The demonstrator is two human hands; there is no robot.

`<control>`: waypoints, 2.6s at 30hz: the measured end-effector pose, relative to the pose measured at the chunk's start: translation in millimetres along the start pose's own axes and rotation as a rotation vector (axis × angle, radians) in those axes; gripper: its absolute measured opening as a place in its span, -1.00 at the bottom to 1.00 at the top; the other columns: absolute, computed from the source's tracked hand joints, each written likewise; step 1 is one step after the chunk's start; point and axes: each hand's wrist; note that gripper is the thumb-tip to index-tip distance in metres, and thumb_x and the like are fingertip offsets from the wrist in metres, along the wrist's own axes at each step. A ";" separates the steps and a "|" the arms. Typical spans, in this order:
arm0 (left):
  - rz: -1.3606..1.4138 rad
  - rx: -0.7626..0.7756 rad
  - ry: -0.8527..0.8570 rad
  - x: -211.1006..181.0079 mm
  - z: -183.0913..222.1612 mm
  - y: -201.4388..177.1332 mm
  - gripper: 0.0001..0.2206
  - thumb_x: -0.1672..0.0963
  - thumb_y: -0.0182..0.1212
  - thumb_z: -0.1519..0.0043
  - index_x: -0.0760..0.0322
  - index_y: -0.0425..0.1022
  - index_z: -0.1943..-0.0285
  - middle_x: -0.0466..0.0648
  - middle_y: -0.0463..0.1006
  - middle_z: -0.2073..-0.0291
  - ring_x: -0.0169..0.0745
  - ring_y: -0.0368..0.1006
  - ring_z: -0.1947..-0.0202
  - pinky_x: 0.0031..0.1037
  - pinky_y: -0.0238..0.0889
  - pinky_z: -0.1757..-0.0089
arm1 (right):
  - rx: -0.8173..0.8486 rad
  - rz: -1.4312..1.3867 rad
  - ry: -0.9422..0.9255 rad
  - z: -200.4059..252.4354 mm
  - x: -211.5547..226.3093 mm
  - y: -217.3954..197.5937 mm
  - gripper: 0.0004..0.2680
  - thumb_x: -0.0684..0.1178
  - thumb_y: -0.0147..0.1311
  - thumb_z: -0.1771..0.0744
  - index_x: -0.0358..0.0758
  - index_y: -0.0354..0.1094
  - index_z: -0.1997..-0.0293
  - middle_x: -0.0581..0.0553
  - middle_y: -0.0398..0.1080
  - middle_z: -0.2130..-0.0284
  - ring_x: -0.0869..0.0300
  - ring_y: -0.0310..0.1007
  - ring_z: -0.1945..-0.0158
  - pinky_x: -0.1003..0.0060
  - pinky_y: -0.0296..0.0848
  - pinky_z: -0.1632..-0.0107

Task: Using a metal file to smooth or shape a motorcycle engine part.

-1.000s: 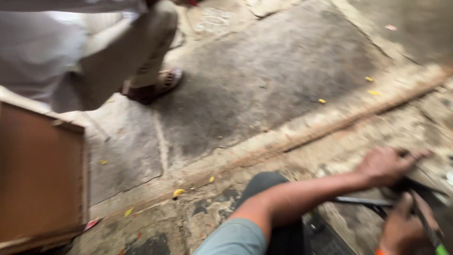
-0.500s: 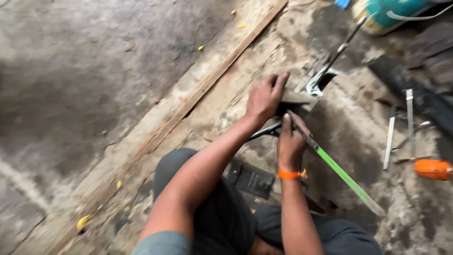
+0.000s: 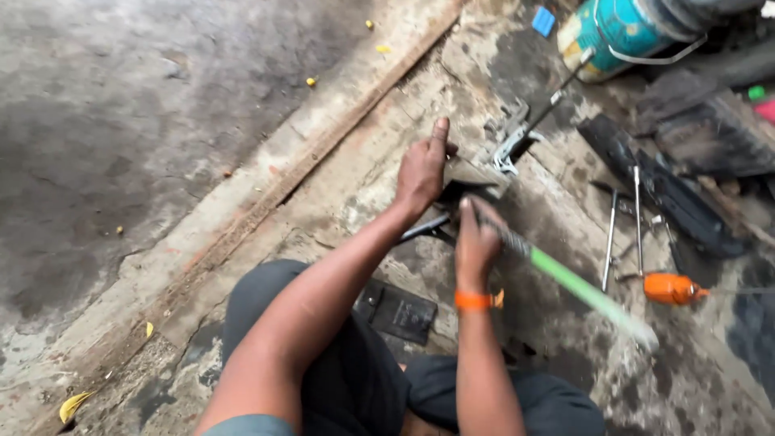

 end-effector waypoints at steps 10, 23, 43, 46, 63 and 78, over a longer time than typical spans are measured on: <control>-0.009 0.020 0.023 1.7 -0.1 1.2 -0.11 -0.32 -0.43 -0.25 0.41 0.71 0.23 0.15 0.73 0.26 0.04 0.66 0.22 -0.19 0.44 0.09 | 0.054 -0.124 0.125 -3.4 4.9 -5.5 -0.85 -0.11 0.19 -0.35 -0.36 0.56 0.06 -0.16 0.58 0.23 0.20 0.52 0.19 0.32 0.47 0.04; -0.035 -0.007 -0.006 -7.6 6.7 -4.6 -0.21 -0.28 -0.27 -0.26 0.39 0.72 0.23 0.22 0.71 0.35 0.07 0.65 0.23 -0.25 0.40 0.08 | 0.041 -0.107 0.115 4.9 -3.8 -1.1 -0.86 -0.12 0.17 -0.37 -0.37 0.53 0.06 -0.11 0.57 0.28 0.25 0.51 0.24 0.34 0.49 0.11; -0.004 0.038 0.030 -4.0 1.4 -5.0 -0.21 -0.28 -0.28 -0.29 0.42 0.71 0.24 0.16 0.73 0.29 0.01 0.65 0.23 -0.25 0.41 0.11 | 0.073 -0.416 0.164 -7.9 18.7 -23.6 -0.90 -0.20 0.16 -0.38 -0.37 0.40 0.06 -0.03 0.50 0.31 0.33 0.54 0.34 0.48 0.50 0.29; -0.068 0.021 0.026 -6.0 4.5 -3.4 -0.22 -0.28 -0.27 -0.28 0.39 0.72 0.22 0.23 0.71 0.33 0.06 0.64 0.23 -0.22 0.40 0.09 | 0.056 -0.324 0.177 -0.8 19.5 -32.3 -0.91 -0.20 0.19 -0.39 -0.38 0.43 0.06 -0.04 0.49 0.37 0.34 0.48 0.36 0.48 0.47 0.28; -0.356 0.146 0.016 -45.4 10.9 -12.8 -0.50 -0.17 0.11 -0.22 0.30 0.62 0.17 0.21 0.67 0.34 0.17 0.61 0.21 -0.07 0.38 0.06 | 0.514 -0.363 0.248 14.7 25.9 -90.3 -0.57 -0.15 0.09 -0.34 -0.29 0.16 -0.40 -0.27 0.32 -0.27 0.04 0.51 -0.14 0.23 0.58 -0.04; -0.341 0.135 0.089 -35.5 7.5 -8.9 -0.49 -0.16 0.13 -0.23 0.37 0.60 0.23 0.22 0.64 0.38 0.21 0.60 0.25 -0.07 0.40 0.14 | 0.134 0.310 -0.464 -18.1 40.1 -38.2 -0.89 -0.25 0.28 -0.33 -0.33 0.55 0.07 -0.27 0.58 0.15 0.06 0.65 0.10 0.29 0.62 0.01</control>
Point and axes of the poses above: each hand's wrist, its own z-axis away from the middle knuckle, its own y-axis out of the palm, x = y × z
